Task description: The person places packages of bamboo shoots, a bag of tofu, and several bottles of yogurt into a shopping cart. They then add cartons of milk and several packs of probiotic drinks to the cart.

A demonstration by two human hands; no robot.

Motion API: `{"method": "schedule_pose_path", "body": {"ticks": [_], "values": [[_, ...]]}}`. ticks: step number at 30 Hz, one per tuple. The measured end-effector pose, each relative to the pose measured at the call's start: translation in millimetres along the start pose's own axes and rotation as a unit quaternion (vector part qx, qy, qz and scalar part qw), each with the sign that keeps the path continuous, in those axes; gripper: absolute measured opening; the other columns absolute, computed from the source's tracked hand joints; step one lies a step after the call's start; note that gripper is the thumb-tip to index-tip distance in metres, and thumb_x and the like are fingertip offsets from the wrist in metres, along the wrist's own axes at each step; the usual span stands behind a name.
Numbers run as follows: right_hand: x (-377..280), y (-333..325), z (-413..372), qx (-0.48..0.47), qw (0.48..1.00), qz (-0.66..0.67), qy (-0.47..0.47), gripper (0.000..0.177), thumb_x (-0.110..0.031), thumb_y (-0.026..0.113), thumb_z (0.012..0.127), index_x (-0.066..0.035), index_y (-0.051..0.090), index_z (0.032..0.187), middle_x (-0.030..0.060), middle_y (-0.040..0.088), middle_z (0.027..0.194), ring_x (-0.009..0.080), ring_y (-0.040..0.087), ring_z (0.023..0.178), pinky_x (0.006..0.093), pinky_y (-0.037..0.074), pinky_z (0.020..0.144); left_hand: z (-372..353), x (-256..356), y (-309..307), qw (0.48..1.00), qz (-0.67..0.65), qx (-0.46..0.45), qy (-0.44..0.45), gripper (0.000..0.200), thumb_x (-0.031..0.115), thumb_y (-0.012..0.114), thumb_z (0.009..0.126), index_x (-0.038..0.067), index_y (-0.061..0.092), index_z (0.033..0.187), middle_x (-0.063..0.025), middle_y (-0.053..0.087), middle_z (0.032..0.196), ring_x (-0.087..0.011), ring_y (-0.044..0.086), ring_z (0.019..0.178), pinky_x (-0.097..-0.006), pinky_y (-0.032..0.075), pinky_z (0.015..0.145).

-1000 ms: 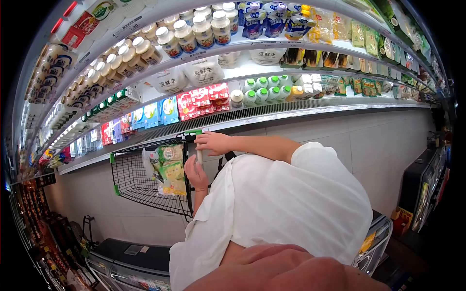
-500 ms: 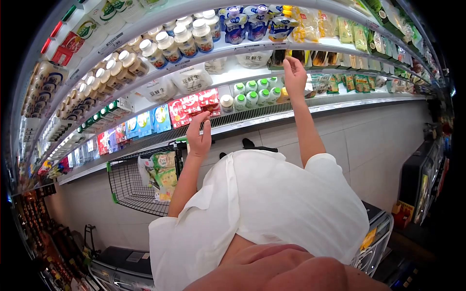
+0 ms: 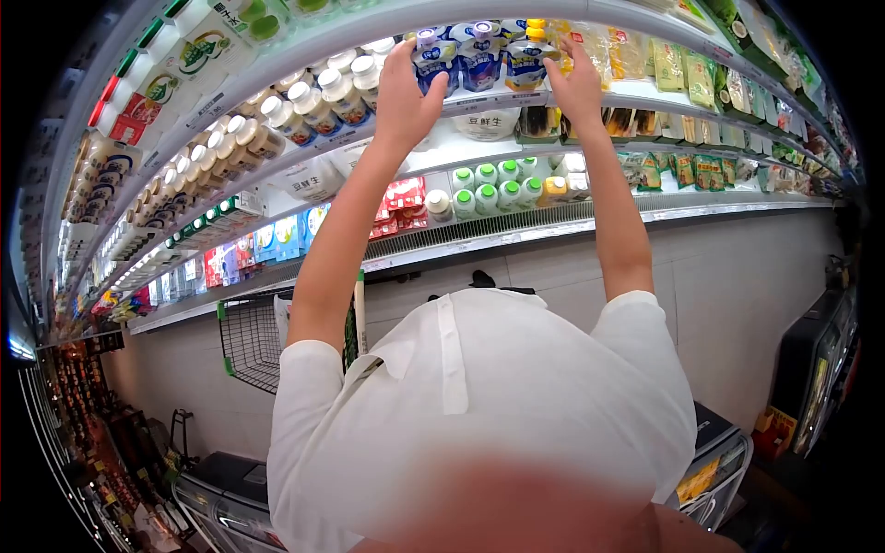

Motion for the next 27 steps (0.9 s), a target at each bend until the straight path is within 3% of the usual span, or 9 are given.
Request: {"method": "schedule_pose_path", "body": {"ticks": [5,10,13,15,23,27], "values": [[20.3,14.6,8.0,-0.063,0.997,-0.023,0.027,0.057,-0.028,0.079,0.097,-0.005,0.065,0.147,0.0205,0.077,0.134,0.0414,0.072,0.124,0.0487,0.056,0.107,21.3,-34.5,26.6,0.994,0.083,-0.060,-0.037,0.066,0.029,0.074,0.101,-0.002,0.052,0.155,-0.0279,0.058,0.152,-0.0469,0.052,0.145,-0.0520,0.042,0.123],[24.0,20.4,10.1,-0.122,0.990,-0.050,0.045,0.051,-0.030,0.079,0.096,-0.005,0.070,0.140,0.0221,0.077,0.129,0.0427,0.074,0.119,0.0498,0.057,0.103,41.1,-34.7,37.3,0.989,0.120,-0.073,-0.044,0.058,0.026,0.073,0.100,-0.001,0.059,0.149,-0.0261,0.064,0.142,-0.0455,0.060,0.135,-0.0519,0.048,0.117],[29.3,19.4,9.4,-0.116,0.993,0.009,0.026,0.046,-0.032,0.081,0.095,-0.003,0.075,0.132,0.0221,0.078,0.124,0.0420,0.074,0.116,0.0493,0.057,0.101,44.6,-38.8,42.2,0.984,0.145,-0.085,-0.061,0.053,0.025,0.073,0.099,0.000,0.062,0.144,-0.0245,0.066,0.139,-0.0445,0.064,0.127,-0.0517,0.051,0.112],[29.8,20.5,8.3,-0.165,0.986,-0.007,-0.004,0.045,-0.033,0.083,0.094,-0.002,0.078,0.125,0.0204,0.078,0.120,0.0409,0.073,0.114,0.0478,0.057,0.100,44.5,-34.9,40.2,0.984,0.155,-0.072,-0.047,0.047,0.025,0.073,0.100,0.001,0.064,0.139,-0.0236,0.071,0.127,-0.0440,0.066,0.121,-0.0519,0.053,0.107],[15.9,9.6,-1.1,-0.229,0.964,0.127,-0.042,0.028,-0.014,0.080,0.099,-0.006,0.079,0.126,0.0145,0.080,0.117,0.0325,0.076,0.107,0.0384,0.057,0.095,16.8,-21.1,21.4,0.981,0.148,-0.063,-0.107,0.033,0.024,0.075,0.102,0.010,0.069,0.131,-0.0140,0.077,0.101,-0.0363,0.069,0.106,-0.0492,0.056,0.092],[15.7,-4.9,2.2,-0.175,0.975,0.135,-0.023,0.025,-0.013,0.081,0.100,-0.002,0.080,0.123,0.0149,0.083,0.110,0.0231,0.078,0.095,0.0331,0.057,0.087,4.6,8.2,-3.3,0.991,0.115,-0.022,-0.072,0.031,0.023,0.077,0.101,0.011,0.071,0.129,-0.0097,0.076,0.097,-0.0329,0.068,0.098,-0.0461,0.055,0.086]]}}
Point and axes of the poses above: each hand's wrist, its own z-axis towards the middle knuckle, its own y-axis out of the palm, x = y × z, the point moved 5 cm from there along z, towards the middle knuckle
